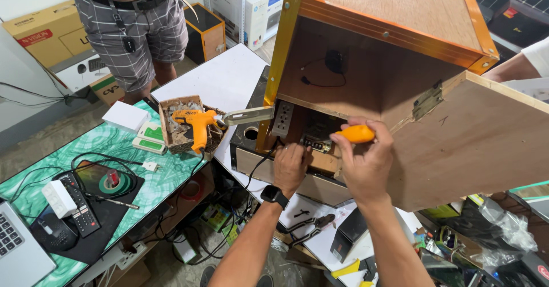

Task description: The person works inside an open wooden enclosure on a cluttered workbench, using a screwdriver to fasten a component and arrange wires inside the cabinet. They then unwrap a small electronic part in plastic and use the screwdriver on it while standing at the bench.

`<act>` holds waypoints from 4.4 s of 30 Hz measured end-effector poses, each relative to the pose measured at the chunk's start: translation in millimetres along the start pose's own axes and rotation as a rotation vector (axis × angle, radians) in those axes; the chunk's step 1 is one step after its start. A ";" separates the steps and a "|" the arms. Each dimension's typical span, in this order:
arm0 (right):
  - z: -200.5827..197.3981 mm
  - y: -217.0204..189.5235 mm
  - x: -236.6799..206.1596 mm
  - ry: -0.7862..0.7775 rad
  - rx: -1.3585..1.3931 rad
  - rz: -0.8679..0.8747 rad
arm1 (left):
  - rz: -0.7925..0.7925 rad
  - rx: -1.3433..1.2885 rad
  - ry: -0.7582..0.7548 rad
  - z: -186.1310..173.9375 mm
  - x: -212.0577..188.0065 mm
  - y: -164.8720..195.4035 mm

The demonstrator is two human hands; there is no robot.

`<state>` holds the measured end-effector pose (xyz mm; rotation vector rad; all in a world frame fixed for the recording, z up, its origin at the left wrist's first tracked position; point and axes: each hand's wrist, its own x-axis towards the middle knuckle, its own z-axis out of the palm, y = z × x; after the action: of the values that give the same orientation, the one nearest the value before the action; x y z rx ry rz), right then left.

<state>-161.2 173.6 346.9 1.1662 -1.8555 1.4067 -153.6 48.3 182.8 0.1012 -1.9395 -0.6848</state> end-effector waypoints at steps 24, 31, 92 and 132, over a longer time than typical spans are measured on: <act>4.4 -21.2 26.1 0.105 -0.328 -0.071 | -0.060 -0.079 -0.014 -3.8 -0.9 1.0; 13.8 -17.4 30.2 0.142 -0.332 -0.060 | -0.096 -0.059 -0.058 -3.3 -3.6 -4.7; 10.5 0.6 24.4 -0.041 -0.004 0.086 | -0.208 0.004 -0.290 -20.6 -4.9 -7.6; -41.3 -42.6 -32.4 -0.191 -0.236 0.227 | -0.082 0.106 -0.471 -33.0 -1.8 -18.2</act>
<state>-111.9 219.2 354.3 1.0268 -2.2791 1.1819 -128.6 20.1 182.3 0.0915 -2.4354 -0.7037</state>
